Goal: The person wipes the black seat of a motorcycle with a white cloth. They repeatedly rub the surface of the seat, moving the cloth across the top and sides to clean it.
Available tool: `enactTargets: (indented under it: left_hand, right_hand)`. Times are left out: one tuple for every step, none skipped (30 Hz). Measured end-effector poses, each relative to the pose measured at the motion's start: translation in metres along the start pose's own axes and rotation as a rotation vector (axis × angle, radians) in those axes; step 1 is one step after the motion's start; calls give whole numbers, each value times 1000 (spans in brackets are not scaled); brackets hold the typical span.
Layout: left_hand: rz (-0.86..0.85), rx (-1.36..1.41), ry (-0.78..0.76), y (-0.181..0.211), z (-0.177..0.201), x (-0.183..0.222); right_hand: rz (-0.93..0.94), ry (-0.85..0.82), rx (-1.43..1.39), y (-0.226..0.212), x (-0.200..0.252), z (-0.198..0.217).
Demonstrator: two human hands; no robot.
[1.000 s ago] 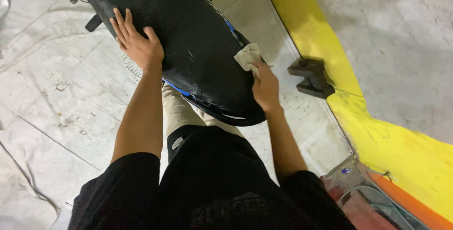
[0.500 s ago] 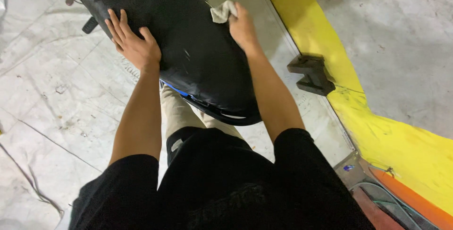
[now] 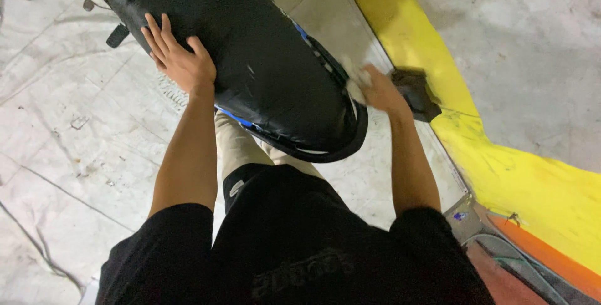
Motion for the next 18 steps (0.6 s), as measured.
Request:
enactTargets:
  left_hand:
    - [0,6,5,-1,0,-2]
    - [2,-3,-1,-3,-2,-1]
    - [5,-12,-8,-4,-4,0]
    - [11,-14,-13,-3,0,0]
    - [9,-4,-18,0,3,2]
    - [-4,8,-23,5,6,1]
    - [-8,7,-28,3,3,3]
    - [3,-4,-22,1,1,2]
    - [14,-15,-17,-1,-1,1]
    - [8,-15,-17,-1,-2,0]
    - [4,-19,-13,-1,-3,0]
    - [8,-26,-4,-4,-2,0]
    - [10,-30,1,-4,-3,1]
    - [0,-29,10,-5,-4,1]
    - [-10,-28,18,-7,-5,1]
    - [-2,-33,21,-7,-4,1]
    - [-3,-30,21,-7,-3,1]
    - [-4,-24,19,-5,-2,1]
  right_hand:
    - [4,5,4,9,14,-2]
    - [-28,-9,-94,21,27,-3]
    - [-61,-23,-192,34,41,-5]
    - [-65,-30,-190,34,44,-9]
    - [-100,26,-328,38,48,-9]
    - [-136,92,-471,43,52,-11]
    - [-141,95,-473,31,36,-13]
    - [-108,172,-309,15,17,-8]
    - [-75,248,-144,-2,-2,-3]
    - [-76,253,-149,-4,-29,-12]
    - [51,281,-188,-15,-56,-18]
    - [185,301,-225,-28,-85,-25]
    - [190,298,-228,-52,-96,-24]
    - [253,286,-199,-82,-105,-26]
    - [315,274,-170,-112,-115,-28]
    - [320,265,-171,-123,-117,-30]
    - [311,249,-156,-132,-119,-32]
    - [300,233,-138,-142,-120,-33]
Point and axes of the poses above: each hand's wrist, its own x-axis away from the middle knuckle, its own z-axis out of the back of the hand, y = z × x, the point moved 7 cm from there along -x, towards the middle knuckle, and after that the axes turned 5 degrees about -x, right-handed, at the moved point
